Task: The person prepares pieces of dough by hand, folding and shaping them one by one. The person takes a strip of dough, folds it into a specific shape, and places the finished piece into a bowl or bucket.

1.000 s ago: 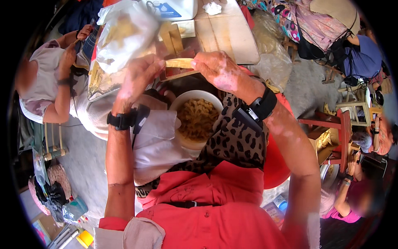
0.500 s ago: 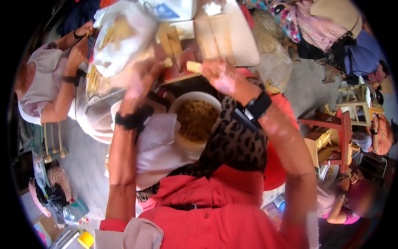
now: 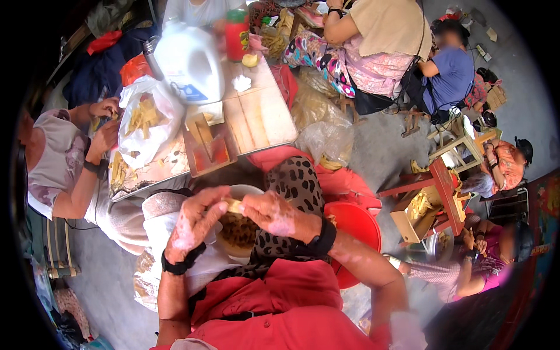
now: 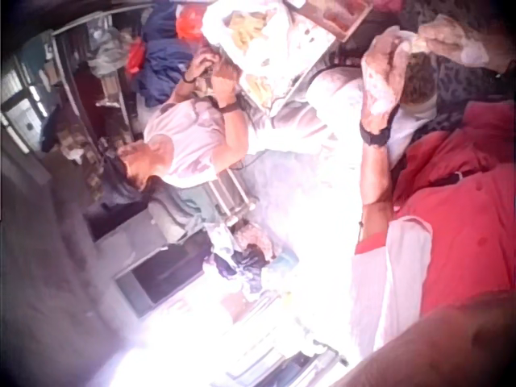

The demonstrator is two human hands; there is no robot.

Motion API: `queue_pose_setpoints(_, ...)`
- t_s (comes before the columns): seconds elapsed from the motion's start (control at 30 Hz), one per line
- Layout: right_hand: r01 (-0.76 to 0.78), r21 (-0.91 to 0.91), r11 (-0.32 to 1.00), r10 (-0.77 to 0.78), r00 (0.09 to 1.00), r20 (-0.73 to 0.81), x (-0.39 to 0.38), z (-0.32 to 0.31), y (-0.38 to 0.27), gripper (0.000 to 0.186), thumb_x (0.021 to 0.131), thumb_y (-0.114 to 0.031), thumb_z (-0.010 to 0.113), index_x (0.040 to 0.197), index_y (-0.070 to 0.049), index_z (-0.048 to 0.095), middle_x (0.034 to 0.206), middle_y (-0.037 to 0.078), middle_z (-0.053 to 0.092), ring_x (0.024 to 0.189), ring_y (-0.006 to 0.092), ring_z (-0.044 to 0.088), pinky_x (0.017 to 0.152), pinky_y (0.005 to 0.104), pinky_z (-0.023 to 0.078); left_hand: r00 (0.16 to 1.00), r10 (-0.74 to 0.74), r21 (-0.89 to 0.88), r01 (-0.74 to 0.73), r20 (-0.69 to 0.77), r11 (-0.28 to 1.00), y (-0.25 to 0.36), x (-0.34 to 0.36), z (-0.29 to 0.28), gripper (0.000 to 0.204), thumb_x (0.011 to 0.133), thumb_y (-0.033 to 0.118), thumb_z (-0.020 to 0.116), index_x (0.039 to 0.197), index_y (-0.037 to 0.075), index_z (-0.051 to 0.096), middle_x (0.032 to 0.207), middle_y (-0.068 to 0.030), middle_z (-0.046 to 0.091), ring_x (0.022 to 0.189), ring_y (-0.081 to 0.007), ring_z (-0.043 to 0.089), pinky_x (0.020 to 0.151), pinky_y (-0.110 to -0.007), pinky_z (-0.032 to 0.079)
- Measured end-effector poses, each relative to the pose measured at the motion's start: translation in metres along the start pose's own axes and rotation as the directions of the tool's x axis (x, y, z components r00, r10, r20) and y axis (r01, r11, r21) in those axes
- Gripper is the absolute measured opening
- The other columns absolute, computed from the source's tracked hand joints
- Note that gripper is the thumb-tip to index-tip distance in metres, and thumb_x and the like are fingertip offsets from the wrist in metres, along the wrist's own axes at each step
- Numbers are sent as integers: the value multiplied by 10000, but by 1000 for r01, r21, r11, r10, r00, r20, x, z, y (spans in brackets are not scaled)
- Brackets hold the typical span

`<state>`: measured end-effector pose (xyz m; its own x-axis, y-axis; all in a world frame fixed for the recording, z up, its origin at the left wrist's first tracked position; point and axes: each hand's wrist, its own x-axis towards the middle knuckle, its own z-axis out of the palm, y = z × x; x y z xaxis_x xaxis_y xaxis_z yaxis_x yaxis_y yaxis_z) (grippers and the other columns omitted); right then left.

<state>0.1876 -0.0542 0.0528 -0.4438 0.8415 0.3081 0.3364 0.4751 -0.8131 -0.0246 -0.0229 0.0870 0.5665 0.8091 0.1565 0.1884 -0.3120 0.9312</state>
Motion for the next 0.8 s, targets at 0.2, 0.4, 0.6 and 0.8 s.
queue_pose_setpoints(0.2, -83, 23, 996, 81, 994, 71, -17, 0, -34, 178, 927, -149, 525, 806, -25, 488, 602, 171, 454, 549, 381, 481, 491, 431, 365, 995, -50, -119, 60, 82, 991, -5, -20, 14, 110, 886, 55, 588, 948, -30, 620, 810, -112, 633, 709, -185, 593, 655, -276, 471)
queue_pose_setpoints(0.4, -27, -49, 998, 29, 998, 57, -20, 4, -41, 122, 931, -132, 517, 879, -21, 508, 597, 156, 466, 532, 347, 509, 478, 420, 377, 996, -84, -160, 77, -42, 984, -7, -33, -9, 100, 894, 48, 575, 915, -35, 626, 715, -45, 592, 638, -106, 541, 572, -246, 434)
queue_pose_setpoints(0.6, -51, -76, 996, 58, 993, 104, -15, 17, -36, 131, 936, -150, 494, 878, -34, 483, 610, 182, 444, 576, 391, 491, 508, 458, 367, 986, 113, 278, -75, -124, 958, 3, -35, -18, 129, 822, 1, 572, 938, -25, 622, 799, -98, 608, 734, -216, 585, 665, -333, 466)
queue_pose_setpoints(0.8, -31, -24, 999, 33, 991, 126, -13, 20, -30, 155, 929, -140, 504, 851, -6, 500, 628, 185, 498, 574, 381, 522, 502, 430, 390, 961, 258, 412, -277, 102, 868, 7, -38, 19, 203, 805, 100, 611, 976, 3, 562, 803, -163, 566, 809, -333, 569, 672, -410, 459)
